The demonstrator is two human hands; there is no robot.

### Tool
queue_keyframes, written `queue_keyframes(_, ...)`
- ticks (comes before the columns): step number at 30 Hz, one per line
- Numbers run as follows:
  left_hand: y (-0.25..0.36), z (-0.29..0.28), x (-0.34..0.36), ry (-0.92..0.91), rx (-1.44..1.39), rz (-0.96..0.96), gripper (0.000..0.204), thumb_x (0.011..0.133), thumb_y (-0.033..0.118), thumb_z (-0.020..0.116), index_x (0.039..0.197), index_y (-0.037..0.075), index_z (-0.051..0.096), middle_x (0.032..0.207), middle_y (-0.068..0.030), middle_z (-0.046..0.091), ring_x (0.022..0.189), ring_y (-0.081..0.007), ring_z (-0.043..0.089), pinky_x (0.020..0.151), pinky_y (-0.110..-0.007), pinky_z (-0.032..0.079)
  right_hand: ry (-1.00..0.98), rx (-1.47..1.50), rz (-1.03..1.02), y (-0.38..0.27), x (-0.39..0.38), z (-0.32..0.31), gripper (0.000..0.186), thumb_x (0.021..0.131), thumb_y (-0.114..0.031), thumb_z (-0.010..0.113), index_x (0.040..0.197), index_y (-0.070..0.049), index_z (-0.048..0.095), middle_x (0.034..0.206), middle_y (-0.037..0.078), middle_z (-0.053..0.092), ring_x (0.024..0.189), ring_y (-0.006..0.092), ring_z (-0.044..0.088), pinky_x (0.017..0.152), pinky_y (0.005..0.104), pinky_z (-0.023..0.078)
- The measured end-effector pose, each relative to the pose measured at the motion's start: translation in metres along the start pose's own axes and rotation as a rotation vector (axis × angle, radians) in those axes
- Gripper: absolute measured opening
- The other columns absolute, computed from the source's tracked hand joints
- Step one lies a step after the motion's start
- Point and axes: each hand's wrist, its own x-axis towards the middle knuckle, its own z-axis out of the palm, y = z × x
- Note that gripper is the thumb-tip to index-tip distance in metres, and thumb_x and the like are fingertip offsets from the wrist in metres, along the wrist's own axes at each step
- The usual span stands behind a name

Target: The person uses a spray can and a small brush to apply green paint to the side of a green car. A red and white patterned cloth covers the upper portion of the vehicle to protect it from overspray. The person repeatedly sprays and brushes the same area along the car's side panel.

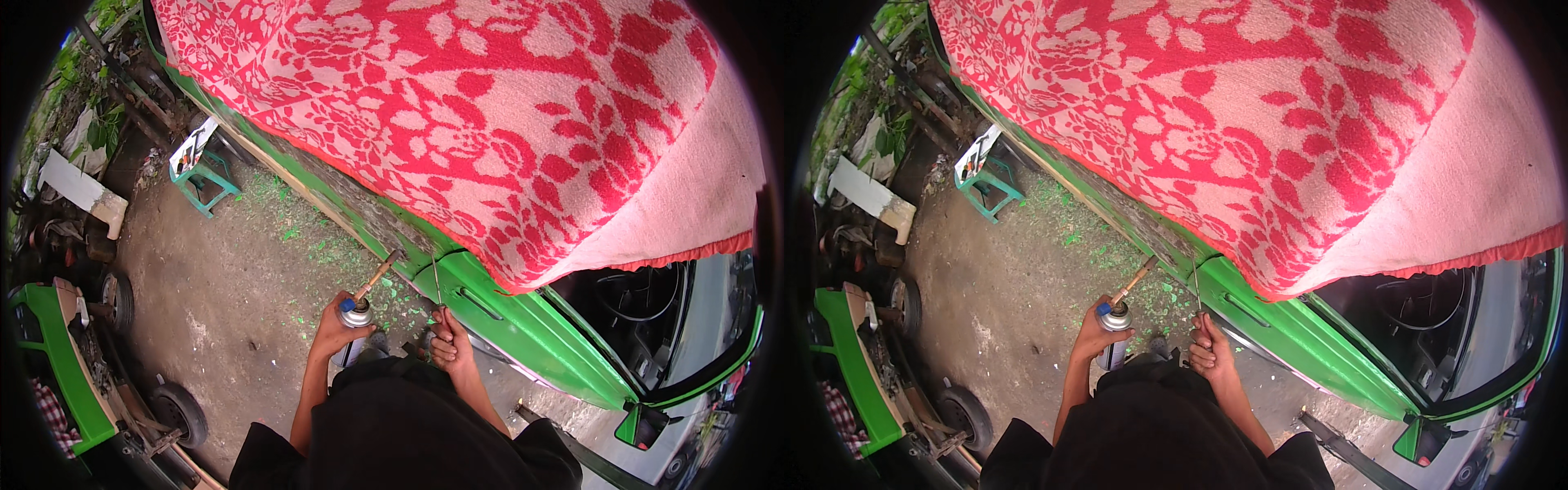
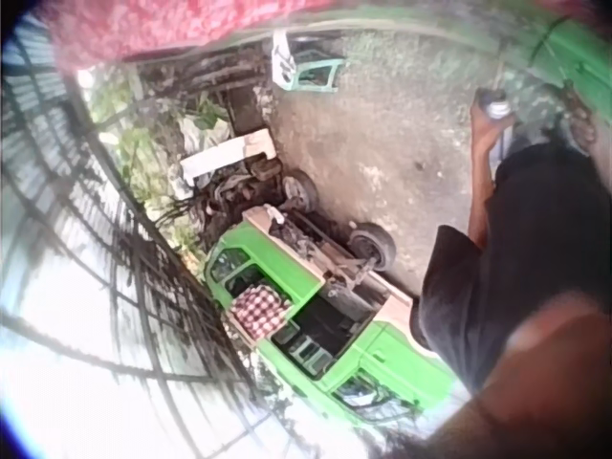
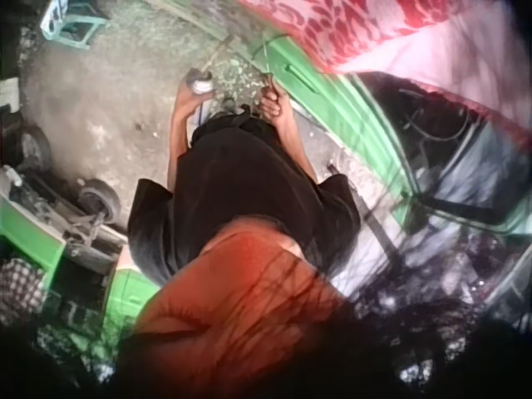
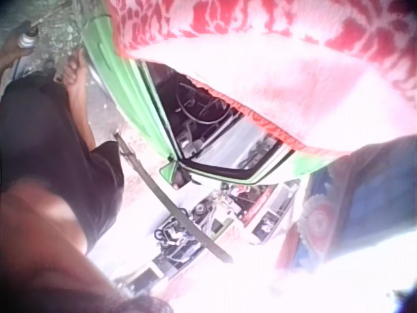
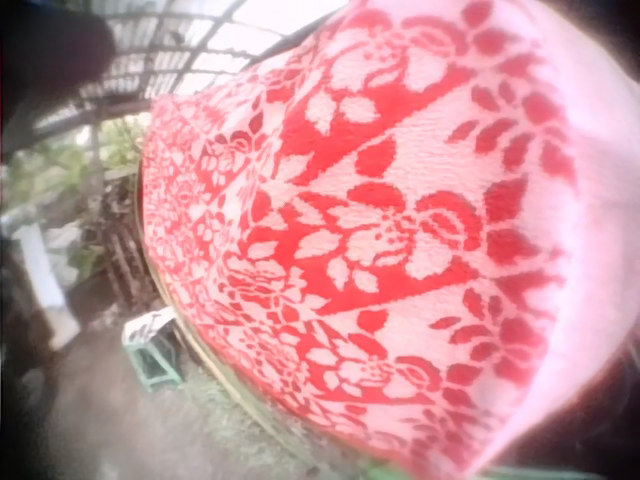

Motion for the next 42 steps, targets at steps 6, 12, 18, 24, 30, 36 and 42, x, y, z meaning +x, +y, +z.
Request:
queue_keyframes(6,0.002,0.005,0.011,-0.054,0.011,0.065,0.049,0.063,0.006,0.09,0.097,0.007,0.054,0.086,0.0016,0.058,0.082,-0.0075,0.056,0.073,-0.027,0.047,0.017,0.012,-0.024,0.002,-0.013,-0.005,0.028,0.106,-0.037,0.044,0.098,-0.011,0.048,0.056,-0.004,0.038,0.031,0.0048,0.026,0.025,0.0202,0.021)
queue_keyframes(12,0.007,0.007,0.007,-0.044,-0.007,0.028,0.051,0.062,0.008,0.09,0.097,0.006,0.054,0.086,0.0015,0.058,0.081,-0.0077,0.055,0.072,-0.027,0.047,-0.028,-0.037,-0.049,0.008,0.007,-0.005,0.027,0.106,-0.037,0.045,0.099,-0.01,0.049,0.057,-0.004,0.038,0.032,0.0045,0.026,0.025,0.0196,0.021)
queue_keyframes(18,0.008,0.001,-0.006,-0.013,0.091,0.044,0.05,0.061,0.008,0.09,0.096,0.007,0.055,0.086,0.0014,0.059,0.08,-0.0076,0.056,0.072,-0.026,0.048,0.012,-0.104,-0.011,0.006,0.041,0.025,0.025,0.104,-0.036,0.05,0.099,-0.011,0.049,0.058,-0.005,0.038,0.033,0.0037,0.026,0.027,0.0198,0.02)
queue_keyframes(24,0.002,-0.004,-0.012,0.008,0.002,0.02,0.049,0.062,0.005,0.089,0.096,0.007,0.055,0.086,0.0014,0.06,0.081,-0.0075,0.058,0.073,-0.027,0.048,-0.015,-0.117,0.019,-0.003,0.026,0.012,0.026,0.104,-0.037,0.05,0.099,-0.012,0.05,0.057,-0.005,0.038,0.034,0.0045,0.027,0.027,0.0193,0.022)
queue_keyframes(30,-0.004,0.006,-0.009,-0.03,-0.035,0.001,0.048,0.062,0.003,0.088,0.097,0.007,0.055,0.087,0.0005,0.06,0.084,-0.0085,0.058,0.075,-0.027,0.048,0.123,-0.127,-0.02,0.011,-0.002,-0.002,0.024,0.103,-0.035,0.051,0.101,-0.011,0.054,0.06,-0.004,0.04,0.037,0.005,0.03,0.028,0.0204,0.023)
queue_keyframes(36,0.001,0.017,0.002,-0.057,-0.001,-0.006,0.048,0.062,0.006,0.089,0.096,0.007,0.055,0.085,0.0004,0.06,0.081,-0.0089,0.057,0.073,-0.028,0.048,0.193,-0.47,-0.156,0.017,-0.025,0.027,0.021,0.101,-0.027,0.047,0.109,-0.008,0.049,0.067,0.001,0.042,0.04,0.0073,0.032,0.033,0.0218,0.023)
queue_keyframes(42,-0.005,0.022,0.011,-0.083,0.0,0.009,0.049,0.061,0.004,0.089,0.097,0.006,0.055,0.086,0.0,0.06,0.08,-0.009,0.057,0.072,-0.028,0.049,0.252,-0.587,-0.297,0.011,-0.032,0.049,0.022,0.101,-0.027,0.05,0.107,-0.006,0.05,0.068,0.002,0.044,0.038,0.0059,0.03,0.031,0.0204,0.021)
